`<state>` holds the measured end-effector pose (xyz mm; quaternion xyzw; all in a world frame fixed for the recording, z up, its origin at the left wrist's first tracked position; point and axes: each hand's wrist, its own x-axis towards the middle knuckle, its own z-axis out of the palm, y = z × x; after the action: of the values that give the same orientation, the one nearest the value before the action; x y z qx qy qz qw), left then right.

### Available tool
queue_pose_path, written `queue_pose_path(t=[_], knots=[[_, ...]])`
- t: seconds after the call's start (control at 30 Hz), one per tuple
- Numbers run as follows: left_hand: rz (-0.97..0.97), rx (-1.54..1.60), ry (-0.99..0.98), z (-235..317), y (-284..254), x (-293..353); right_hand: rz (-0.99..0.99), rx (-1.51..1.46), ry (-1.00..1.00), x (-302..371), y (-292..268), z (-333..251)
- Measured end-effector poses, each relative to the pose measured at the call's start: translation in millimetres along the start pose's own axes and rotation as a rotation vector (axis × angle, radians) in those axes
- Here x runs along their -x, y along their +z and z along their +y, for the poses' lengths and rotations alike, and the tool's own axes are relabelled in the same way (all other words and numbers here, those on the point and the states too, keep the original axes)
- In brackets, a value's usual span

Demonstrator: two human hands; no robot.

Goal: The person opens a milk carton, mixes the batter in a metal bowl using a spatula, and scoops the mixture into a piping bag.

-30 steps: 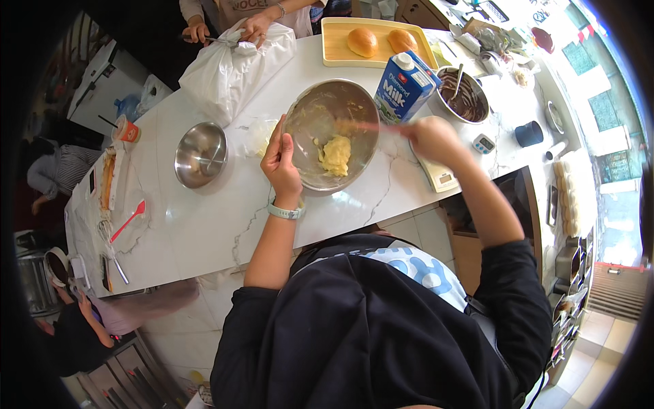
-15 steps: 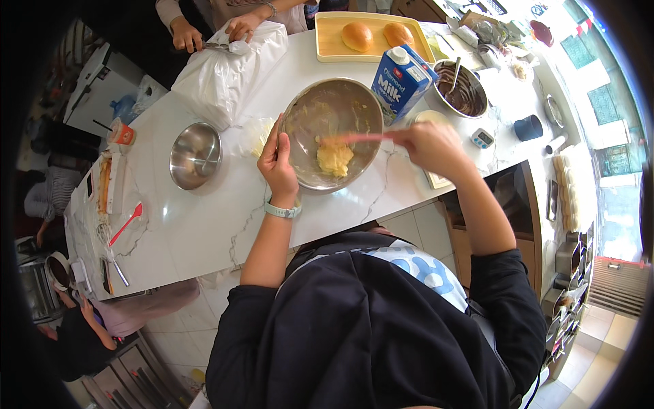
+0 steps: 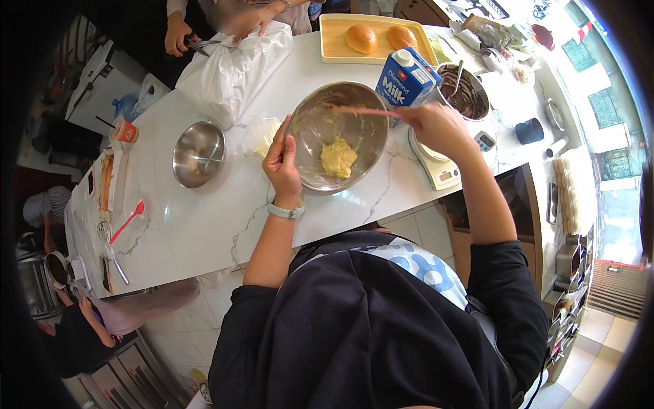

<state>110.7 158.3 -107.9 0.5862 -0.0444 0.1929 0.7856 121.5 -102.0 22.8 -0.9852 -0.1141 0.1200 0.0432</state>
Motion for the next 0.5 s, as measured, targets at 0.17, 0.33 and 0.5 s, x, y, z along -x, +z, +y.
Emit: queue_pose_path(t=[0.17, 0.33, 0.5], knots=[[0.010, -0.037, 0.007, -0.5, -3.7, -1.2, 0.049, -0.047, -0.164, 22.4, 37.7, 11.0], [0.020, 0.035, -0.024, 6.7, 7.7, 2.0, 0.228, -0.143, 0.025, 38.7, 104.1, 18.4], [0.039, -0.054, 0.047, 6.6, 19.1, 12.8, -0.049, -0.746, 0.097, 63.4, 146.4, -15.5]])
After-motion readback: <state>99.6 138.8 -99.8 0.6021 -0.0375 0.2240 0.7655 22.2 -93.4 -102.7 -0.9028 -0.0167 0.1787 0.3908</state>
